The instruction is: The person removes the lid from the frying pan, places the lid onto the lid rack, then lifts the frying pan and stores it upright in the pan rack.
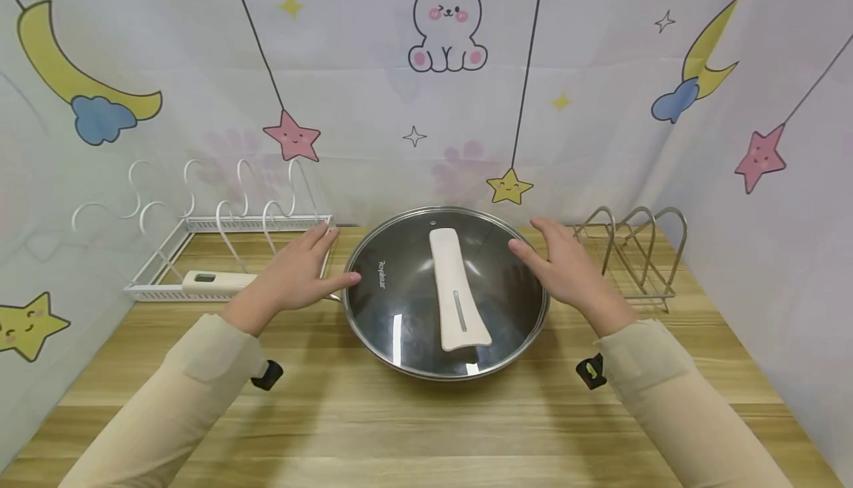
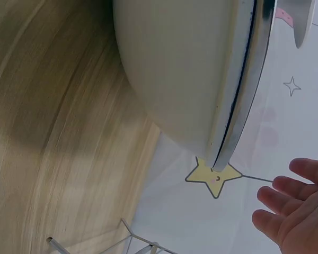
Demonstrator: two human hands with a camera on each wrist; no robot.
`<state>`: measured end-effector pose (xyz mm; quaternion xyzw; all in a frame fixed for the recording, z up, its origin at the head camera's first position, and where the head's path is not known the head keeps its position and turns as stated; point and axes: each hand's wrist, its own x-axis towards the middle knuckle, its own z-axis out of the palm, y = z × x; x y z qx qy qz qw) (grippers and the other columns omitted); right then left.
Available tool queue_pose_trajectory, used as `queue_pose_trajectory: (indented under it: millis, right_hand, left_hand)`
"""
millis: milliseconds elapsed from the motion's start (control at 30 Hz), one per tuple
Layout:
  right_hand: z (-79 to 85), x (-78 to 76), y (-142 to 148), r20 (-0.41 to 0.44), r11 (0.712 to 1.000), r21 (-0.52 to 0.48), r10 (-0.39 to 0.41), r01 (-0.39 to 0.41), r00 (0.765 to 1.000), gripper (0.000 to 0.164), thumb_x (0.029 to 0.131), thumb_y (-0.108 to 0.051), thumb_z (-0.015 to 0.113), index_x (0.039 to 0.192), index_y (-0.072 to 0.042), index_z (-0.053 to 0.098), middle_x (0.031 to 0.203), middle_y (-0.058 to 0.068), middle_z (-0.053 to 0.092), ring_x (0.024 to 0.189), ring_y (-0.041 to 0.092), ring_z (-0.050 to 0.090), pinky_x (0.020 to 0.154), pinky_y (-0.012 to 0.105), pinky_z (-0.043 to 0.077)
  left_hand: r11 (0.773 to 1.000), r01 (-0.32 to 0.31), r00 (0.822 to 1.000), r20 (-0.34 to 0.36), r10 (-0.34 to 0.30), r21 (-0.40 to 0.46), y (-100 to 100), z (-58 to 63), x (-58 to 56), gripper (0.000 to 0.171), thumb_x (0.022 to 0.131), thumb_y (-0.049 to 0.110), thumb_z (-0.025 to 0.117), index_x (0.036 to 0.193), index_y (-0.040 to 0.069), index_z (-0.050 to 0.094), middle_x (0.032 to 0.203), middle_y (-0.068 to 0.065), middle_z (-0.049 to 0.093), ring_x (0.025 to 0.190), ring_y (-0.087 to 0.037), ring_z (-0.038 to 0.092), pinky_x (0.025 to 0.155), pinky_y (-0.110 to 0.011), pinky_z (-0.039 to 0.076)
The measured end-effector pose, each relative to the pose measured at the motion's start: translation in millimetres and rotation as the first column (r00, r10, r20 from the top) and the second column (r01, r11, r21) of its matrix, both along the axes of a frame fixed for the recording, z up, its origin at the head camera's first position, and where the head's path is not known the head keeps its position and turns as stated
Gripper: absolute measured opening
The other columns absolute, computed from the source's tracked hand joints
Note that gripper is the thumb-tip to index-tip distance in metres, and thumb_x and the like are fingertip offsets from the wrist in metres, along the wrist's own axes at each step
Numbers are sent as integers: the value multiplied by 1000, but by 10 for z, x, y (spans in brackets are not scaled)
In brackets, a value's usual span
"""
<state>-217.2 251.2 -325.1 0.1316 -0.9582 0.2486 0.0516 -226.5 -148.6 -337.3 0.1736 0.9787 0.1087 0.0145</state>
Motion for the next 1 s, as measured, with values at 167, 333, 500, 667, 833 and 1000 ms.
queue_pose_trajectory:
  millis: [167, 333, 500, 667, 833, 1000]
  right_hand:
    - [-10, 8, -1, 5, 1000, -16, 8, -8, 1000, 69, 99, -48, 36, 145, 3, 29, 148, 28, 30, 135, 47, 27, 108, 63, 23]
    - [-10, 23, -14, 7, 1000, -26, 14, -14, 1000, 67, 100, -47, 35, 145, 2, 30, 146, 29, 33, 132, 47, 32, 106, 63, 26]
    - [-1, 36, -31, 13, 999, -36, 12, -11, 1000, 66, 100, -47, 35, 145, 1, 31, 145, 28, 34, 131, 45, 36, 105, 62, 29]
    - [-4, 49, -42, 17, 998, -55, 11, -10, 1000, 65, 100, -46, 36, 144, 2, 33, 144, 28, 36, 129, 45, 38, 103, 63, 31]
    - [-13, 53, -48, 24, 997, -81, 7, -5, 1000, 64, 100, -47, 36, 143, 0, 34, 143, 27, 37, 129, 44, 39, 101, 62, 34]
    - [-9, 58, -58, 36, 993, -114, 7, -3, 999, 64, 100, -47, 35, 143, 0, 35, 143, 25, 40, 126, 44, 43, 101, 60, 37]
  left_hand:
    - [1000, 4, 1000, 2, -4, 0, -22, -13, -1, 96, 85, 68, 46, 151, 5, 18, 157, -19, 12, 145, -38, 13, 118, -52, 15]
    - [1000, 12, 1000, -4, -12, 0, -42, -30, 4, 96, 84, 68, 48, 150, 4, 20, 157, -20, 14, 145, -38, 13, 117, -54, 15]
    - [1000, 24, 1000, -20, -24, 8, -64, -38, 13, 95, 84, 66, 51, 149, 2, 23, 156, -21, 16, 144, -38, 16, 116, -54, 17]
    - [999, 26, 1000, -15, -25, 23, -78, -34, 21, 93, 83, 65, 52, 148, 3, 25, 156, -19, 19, 143, -39, 21, 114, -55, 22]
    - [999, 27, 1000, -8, -26, 35, -93, -41, 19, 89, 84, 60, 54, 148, 4, 27, 156, -18, 21, 142, -39, 24, 114, -55, 24]
    - [999, 37, 999, -23, -36, 27, -105, -47, 20, 85, 83, 52, 55, 148, 3, 27, 155, -19, 23, 141, -39, 26, 114, -55, 25]
